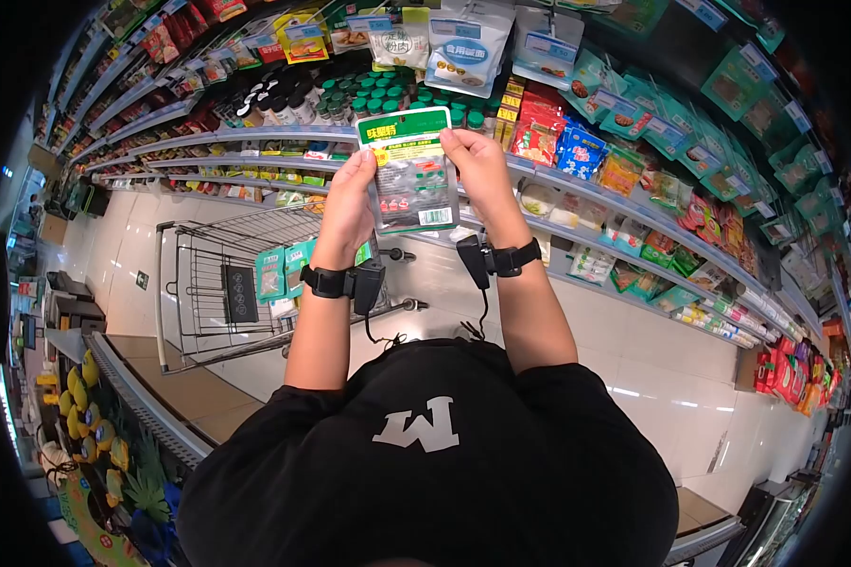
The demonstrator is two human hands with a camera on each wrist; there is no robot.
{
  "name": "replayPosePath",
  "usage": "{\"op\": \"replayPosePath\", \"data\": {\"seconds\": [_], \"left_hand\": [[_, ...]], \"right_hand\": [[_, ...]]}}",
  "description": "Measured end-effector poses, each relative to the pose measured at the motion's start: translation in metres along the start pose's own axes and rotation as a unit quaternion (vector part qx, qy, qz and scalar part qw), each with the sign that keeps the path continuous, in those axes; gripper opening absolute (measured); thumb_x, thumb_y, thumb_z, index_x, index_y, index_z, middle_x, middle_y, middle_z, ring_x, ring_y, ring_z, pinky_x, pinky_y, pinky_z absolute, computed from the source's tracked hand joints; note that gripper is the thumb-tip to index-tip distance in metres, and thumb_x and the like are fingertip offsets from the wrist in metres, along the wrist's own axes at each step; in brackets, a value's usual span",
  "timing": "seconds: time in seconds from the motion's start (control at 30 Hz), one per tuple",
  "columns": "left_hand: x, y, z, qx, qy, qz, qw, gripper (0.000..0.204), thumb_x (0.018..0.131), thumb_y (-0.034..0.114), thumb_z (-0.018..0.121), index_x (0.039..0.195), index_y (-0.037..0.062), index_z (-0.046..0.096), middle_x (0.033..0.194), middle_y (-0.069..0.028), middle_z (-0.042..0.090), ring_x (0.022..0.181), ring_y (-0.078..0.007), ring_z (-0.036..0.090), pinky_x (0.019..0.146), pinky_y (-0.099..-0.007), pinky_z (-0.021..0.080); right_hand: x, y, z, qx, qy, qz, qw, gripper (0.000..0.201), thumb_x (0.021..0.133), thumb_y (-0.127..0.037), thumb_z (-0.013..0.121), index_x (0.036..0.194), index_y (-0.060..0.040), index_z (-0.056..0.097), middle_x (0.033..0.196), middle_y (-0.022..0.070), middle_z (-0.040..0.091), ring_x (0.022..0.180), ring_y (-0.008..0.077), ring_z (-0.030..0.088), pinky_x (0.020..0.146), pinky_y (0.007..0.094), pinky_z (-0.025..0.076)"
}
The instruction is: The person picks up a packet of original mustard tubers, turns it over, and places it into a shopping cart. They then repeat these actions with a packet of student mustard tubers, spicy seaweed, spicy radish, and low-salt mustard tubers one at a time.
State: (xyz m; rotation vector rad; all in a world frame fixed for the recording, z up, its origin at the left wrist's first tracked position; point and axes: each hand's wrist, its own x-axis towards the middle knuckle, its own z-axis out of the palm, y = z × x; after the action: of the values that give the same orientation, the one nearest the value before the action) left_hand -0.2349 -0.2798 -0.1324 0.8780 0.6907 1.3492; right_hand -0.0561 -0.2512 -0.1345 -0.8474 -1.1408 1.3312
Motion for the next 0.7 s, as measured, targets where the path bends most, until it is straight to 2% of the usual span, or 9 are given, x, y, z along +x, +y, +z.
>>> {"op": "replayPosePath", "data": {"seconds": [0.07, 0.2, 0.33, 0.43, 0.53, 0.57, 0.63, 0.67, 0.7], "left_hand": [[-0.002, -0.001, 0.003, -0.06, -0.001, -0.024, 0.998, 0.032, 0.101, 0.021, 0.041, 0.119, -0.003, 0.052, 0.116, -0.0119, 0.06, 0.103, -0.0171, 0.058, 0.091, -0.0317, 0.046], [-0.006, -0.003, 0.01, -0.105, 0.01, -0.018, 0.994, 0.033, 0.101, 0.021, 0.04, 0.12, -0.0034, 0.051, 0.116, -0.0133, 0.06, 0.105, -0.02, 0.059, 0.093, -0.0338, 0.047], [-0.014, -0.003, 0.016, -0.065, 0.047, 0.008, 0.997, 0.033, 0.101, 0.022, 0.04, 0.118, -0.0036, 0.053, 0.114, -0.0115, 0.061, 0.103, -0.0179, 0.059, 0.091, -0.0324, 0.047], [-0.018, -0.01, 0.005, 0.052, 0.128, 0.047, 0.989, 0.032, 0.101, 0.021, 0.041, 0.116, -0.0033, 0.054, 0.111, -0.0097, 0.061, 0.099, -0.0154, 0.059, 0.088, -0.0312, 0.047], [-0.026, -0.012, -0.011, 0.041, 0.201, 0.097, 0.974, 0.029, 0.101, 0.02, 0.041, 0.113, -0.0022, 0.056, 0.106, -0.0074, 0.063, 0.094, -0.0128, 0.059, 0.085, -0.0282, 0.047], [-0.031, -0.014, -0.013, 0.021, 0.228, 0.11, 0.967, 0.028, 0.101, 0.02, 0.042, 0.112, -0.0018, 0.056, 0.105, -0.0069, 0.063, 0.093, -0.0124, 0.059, 0.085, -0.0276, 0.047], [-0.037, -0.012, -0.019, 0.094, 0.226, 0.116, 0.962, 0.036, 0.1, 0.024, 0.044, 0.122, -0.0027, 0.054, 0.109, -0.0085, 0.063, 0.094, -0.0126, 0.059, 0.084, -0.0287, 0.048], [-0.042, -0.011, -0.019, 0.062, 0.227, 0.102, 0.967, 0.038, 0.1, 0.026, 0.045, 0.125, -0.0024, 0.053, 0.111, -0.009, 0.063, 0.097, -0.0127, 0.059, 0.086, -0.0279, 0.047], [-0.049, -0.007, -0.019, 0.029, 0.227, 0.087, 0.97, 0.041, 0.1, 0.027, 0.046, 0.128, -0.002, 0.051, 0.113, -0.0095, 0.062, 0.099, -0.0128, 0.058, 0.088, -0.027, 0.046]], "right_hand": [[0.001, -0.005, 0.001, 0.12, -0.016, 0.026, 0.992, 0.029, 0.095, -0.022, 0.056, 0.101, 0.0046, 0.065, 0.09, 0.0053, 0.068, 0.073, 0.0068, 0.059, 0.066, 0.0205, 0.045], [0.011, 0.002, -0.008, 0.158, -0.073, 0.063, 0.983, 0.029, 0.095, -0.021, 0.055, 0.102, 0.0051, 0.064, 0.094, 0.0085, 0.068, 0.079, 0.01, 0.062, 0.072, 0.0221, 0.047], [0.016, 0.007, -0.009, 0.171, -0.101, 0.078, 0.977, 0.029, 0.095, -0.021, 0.055, 0.101, 0.0058, 0.065, 0.092, 0.0083, 0.068, 0.08, 0.0099, 0.061, 0.072, 0.0223, 0.047], [0.022, 0.028, -0.004, 0.107, -0.107, 0.084, 0.985, 0.028, 0.094, -0.019, 0.057, 0.109, 0.0039, 0.062, 0.092, 0.0067, 0.066, 0.078, 0.009, 0.059, 0.072, 0.0238, 0.048], [0.02, 0.048, 0.022, -0.153, -0.036, -0.034, 0.987, 0.043, 0.085, -0.023, 0.068, 0.123, -0.0084, 0.055, 0.106, 0.0094, 0.058, 0.086, 0.0131, 0.057, 0.076, 0.0269, 0.049], [0.011, 0.056, 0.028, -0.175, -0.07, -0.032, 0.982, 0.047, 0.082, -0.029, 0.071, 0.121, -0.0089, 0.057, 0.113, 0.0121, 0.055, 0.095, 0.0177, 0.056, 0.081, 0.0309, 0.048], [-0.004, 0.057, 0.054, -0.183, -0.188, -0.071, 0.962, 0.053, 0.082, -0.034, 0.071, 0.124, -0.0094, 0.054, 0.114, 0.0118, 0.053, 0.102, 0.0204, 0.055, 0.085, 0.0344, 0.047], [-0.005, 0.078, 0.066, -0.12, -0.209, -0.041, 0.97, 0.063, 0.082, -0.039, 0.071, 0.131, -0.0074, 0.046, 0.111, 0.0119, 0.054, 0.103, 0.0216, 0.054, 0.088, 0.035, 0.045], [-0.011, 0.079, 0.08, -0.121, -0.192, -0.063, 0.972, 0.063, 0.084, -0.036, 0.069, 0.131, -0.0041, 0.042, 0.112, 0.0099, 0.056, 0.103, 0.0191, 0.055, 0.086, 0.0322, 0.046]]}}
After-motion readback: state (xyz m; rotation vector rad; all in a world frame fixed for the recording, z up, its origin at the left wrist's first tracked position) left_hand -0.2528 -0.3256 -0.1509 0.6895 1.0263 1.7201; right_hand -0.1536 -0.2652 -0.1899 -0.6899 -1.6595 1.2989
